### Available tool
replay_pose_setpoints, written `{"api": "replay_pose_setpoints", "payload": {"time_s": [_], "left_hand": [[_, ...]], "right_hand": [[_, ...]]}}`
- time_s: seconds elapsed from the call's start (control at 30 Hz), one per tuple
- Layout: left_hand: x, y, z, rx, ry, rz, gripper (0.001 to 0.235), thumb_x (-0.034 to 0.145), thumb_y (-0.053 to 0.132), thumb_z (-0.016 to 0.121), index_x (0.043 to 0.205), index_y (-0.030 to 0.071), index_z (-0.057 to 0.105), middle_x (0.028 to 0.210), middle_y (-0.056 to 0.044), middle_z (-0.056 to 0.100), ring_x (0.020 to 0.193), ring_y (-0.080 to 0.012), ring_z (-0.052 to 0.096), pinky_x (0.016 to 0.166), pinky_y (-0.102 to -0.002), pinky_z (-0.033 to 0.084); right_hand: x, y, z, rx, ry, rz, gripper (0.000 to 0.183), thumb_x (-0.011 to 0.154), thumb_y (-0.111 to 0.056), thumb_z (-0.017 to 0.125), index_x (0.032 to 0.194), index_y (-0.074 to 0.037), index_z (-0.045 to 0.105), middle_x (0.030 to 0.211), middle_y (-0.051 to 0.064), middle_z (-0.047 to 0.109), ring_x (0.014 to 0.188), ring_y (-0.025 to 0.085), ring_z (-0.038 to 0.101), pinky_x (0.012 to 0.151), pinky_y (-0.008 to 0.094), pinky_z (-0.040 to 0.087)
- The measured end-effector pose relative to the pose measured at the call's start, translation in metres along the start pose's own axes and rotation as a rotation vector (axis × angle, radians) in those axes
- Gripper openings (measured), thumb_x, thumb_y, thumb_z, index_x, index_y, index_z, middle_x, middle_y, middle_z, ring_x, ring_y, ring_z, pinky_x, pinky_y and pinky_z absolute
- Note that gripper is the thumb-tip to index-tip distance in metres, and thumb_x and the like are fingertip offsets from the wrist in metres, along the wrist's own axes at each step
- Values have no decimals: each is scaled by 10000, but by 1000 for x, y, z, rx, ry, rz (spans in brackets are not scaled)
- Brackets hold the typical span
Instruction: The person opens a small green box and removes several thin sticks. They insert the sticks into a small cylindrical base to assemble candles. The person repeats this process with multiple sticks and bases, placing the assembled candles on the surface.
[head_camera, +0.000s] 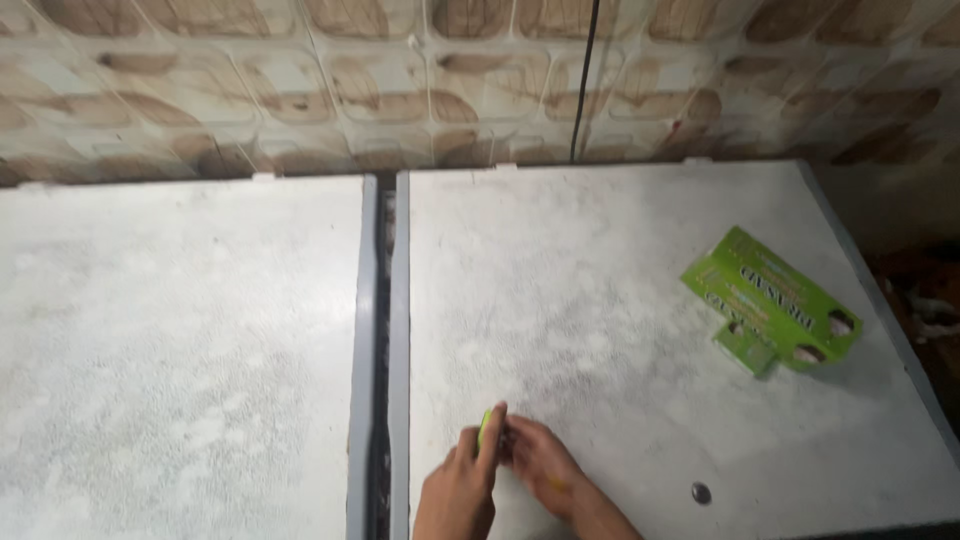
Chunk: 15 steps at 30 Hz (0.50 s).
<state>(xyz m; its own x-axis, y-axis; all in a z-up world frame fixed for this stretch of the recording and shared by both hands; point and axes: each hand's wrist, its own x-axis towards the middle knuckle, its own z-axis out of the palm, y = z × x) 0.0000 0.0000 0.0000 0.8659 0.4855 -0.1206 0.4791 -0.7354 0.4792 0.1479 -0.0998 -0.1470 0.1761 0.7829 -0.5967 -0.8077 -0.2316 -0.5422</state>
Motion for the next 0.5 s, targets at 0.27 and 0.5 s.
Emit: {"api": "replay_pose_setpoints", "payload": {"time_s": [0.27, 0.5], "left_hand": [[-2, 52, -64, 212, -82, 171, 1002, 712, -80, 677, 1600, 56, 234, 1108, -217, 576, 862, -319, 668, 668, -376, 583], [-3, 64, -71, 343, -110, 242, 1076, 656, -66, 728, 1601, -5, 218, 1115, -255, 566, 850, -326, 645, 748, -363, 574]], "right_hand": [[-14, -15, 45, 214, -94, -73, 378, 1001, -357, 506, 1294, -119, 525, 1165, 72, 621, 1089, 214, 594, 977, 373, 515], [-2, -29, 76, 491, -288, 79, 274, 1018, -333, 494, 1100, -84, 572, 1014, 92, 626, 947, 231, 618, 864, 375, 543]]}}
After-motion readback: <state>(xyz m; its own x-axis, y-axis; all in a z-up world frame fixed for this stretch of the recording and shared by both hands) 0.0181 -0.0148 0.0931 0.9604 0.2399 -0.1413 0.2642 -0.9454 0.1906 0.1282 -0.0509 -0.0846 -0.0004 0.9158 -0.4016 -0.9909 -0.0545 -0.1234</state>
